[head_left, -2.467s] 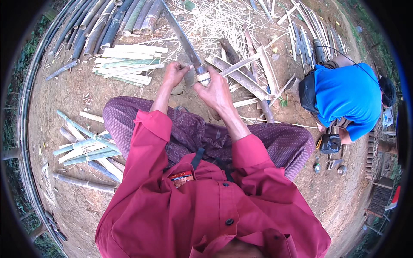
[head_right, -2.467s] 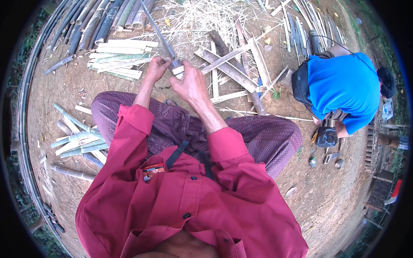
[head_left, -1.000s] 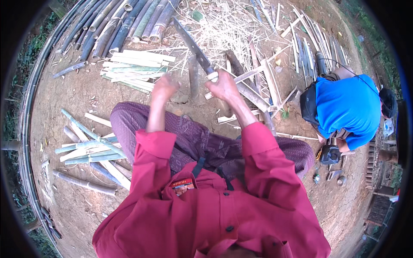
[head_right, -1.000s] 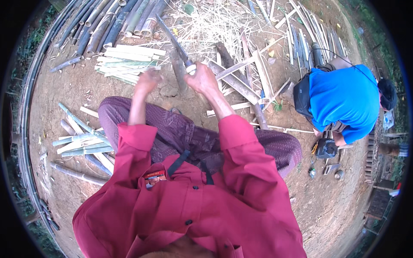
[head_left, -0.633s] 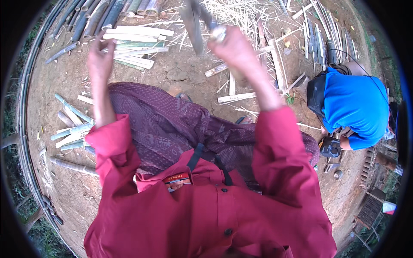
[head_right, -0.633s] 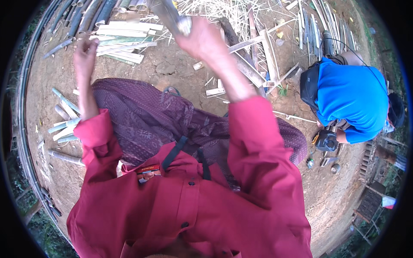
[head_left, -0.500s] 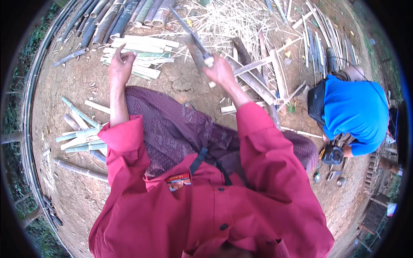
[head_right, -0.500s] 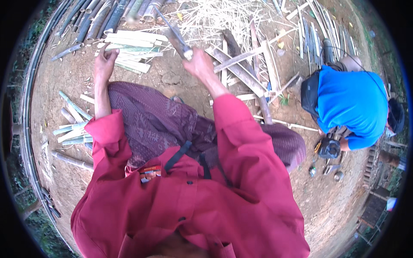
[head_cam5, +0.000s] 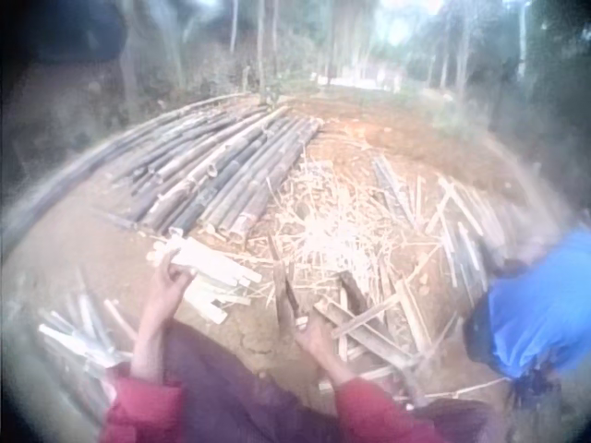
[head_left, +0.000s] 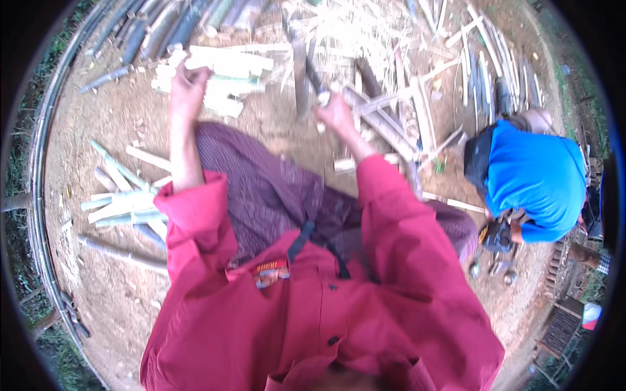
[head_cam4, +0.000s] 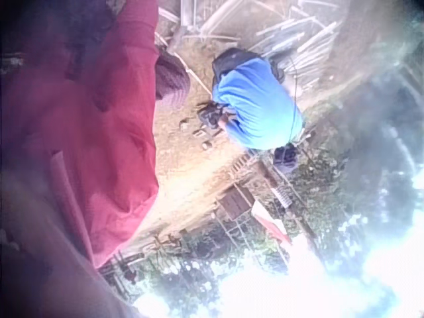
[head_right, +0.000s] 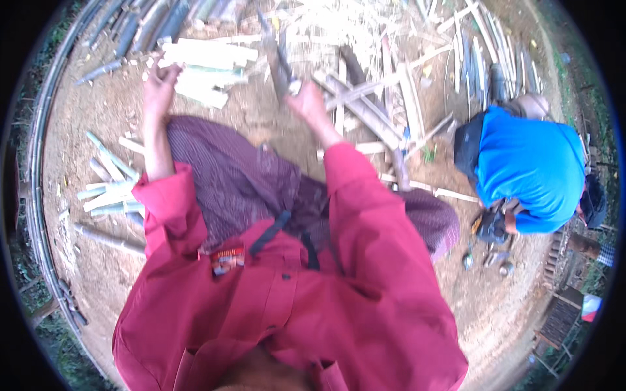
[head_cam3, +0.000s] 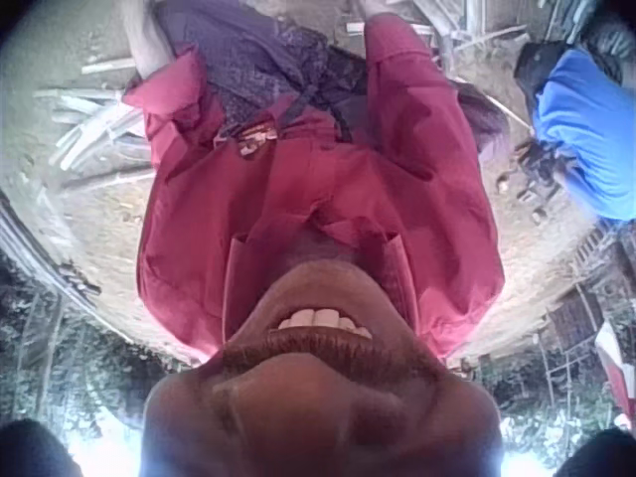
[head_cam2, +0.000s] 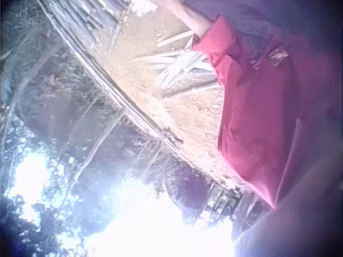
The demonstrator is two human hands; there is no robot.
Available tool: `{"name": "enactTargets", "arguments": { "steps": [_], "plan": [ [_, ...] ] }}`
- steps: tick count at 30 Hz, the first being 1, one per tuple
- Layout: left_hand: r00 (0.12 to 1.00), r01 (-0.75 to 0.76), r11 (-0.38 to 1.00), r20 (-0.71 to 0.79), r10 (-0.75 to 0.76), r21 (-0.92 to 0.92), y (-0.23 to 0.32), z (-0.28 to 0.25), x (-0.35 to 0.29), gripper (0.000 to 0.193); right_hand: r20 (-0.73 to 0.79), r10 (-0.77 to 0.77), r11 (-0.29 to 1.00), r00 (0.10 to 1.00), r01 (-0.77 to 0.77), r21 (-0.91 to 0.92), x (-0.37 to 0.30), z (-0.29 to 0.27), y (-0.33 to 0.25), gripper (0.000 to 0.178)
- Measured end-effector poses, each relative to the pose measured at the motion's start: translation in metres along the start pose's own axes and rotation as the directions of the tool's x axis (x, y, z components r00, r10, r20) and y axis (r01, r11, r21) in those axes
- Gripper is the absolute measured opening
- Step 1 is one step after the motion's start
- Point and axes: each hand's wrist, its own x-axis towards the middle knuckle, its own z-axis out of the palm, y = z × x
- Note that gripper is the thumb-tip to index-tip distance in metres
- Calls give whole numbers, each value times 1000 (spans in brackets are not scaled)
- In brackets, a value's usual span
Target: The person sits on the ground and uses a knife to split bamboo strips into thinner pieces. They repeatedly hold the bamboo, cut along its length, and separate the resulting strips.
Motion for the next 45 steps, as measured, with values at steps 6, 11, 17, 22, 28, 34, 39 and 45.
{"name": "enactTargets", "arguments": {
  "steps": [6, 11, 17, 22, 28, 34, 39, 45],
  "plan": [
    [997, -75, 996, 20, 76, -48, 12, 13, -24, 65, -36, -74, 991, 997, 78, 111, -8, -79, -93, 38],
    [997, -75, 997, 21, 75, -4, 6, 0, -23, 69, -246, -262, 959, 933, 281, 45, -35, -178, -203, 33],
    [998, -65, 998, -26, 65, 11, 13, 17, -7, 68, -120, 52, 983, 991, -72, -171, 10, 22, 35, 57],
    [995, -91, 994, -38, 94, 62, 5, 23, -10, 67, 103, 170, 983, 980, -161, -88, 11, -17, -5, 60],
    [994, -103, 995, -30, 103, 2, -3, -1, -17, 70, -285, -167, 983, 944, 182, 27, -8, -134, -139, 26],
    [994, -97, 994, -47, 95, -47, 6, 25, -1, 68, 59, 307, 918, 950, -280, -283, -5, 66, 67, 58],
    [996, -80, 997, -38, 80, 12, 13, 27, -16, 69, 151, 292, 952, 945, -271, -142, -4, 42, 63, 51],
    [992, -99, 993, -82, 93, -64, 3, 22, -19, 63, 222, 282, 936, 933, -217, -276, 21, -34, -21, 47]
  ]
}}
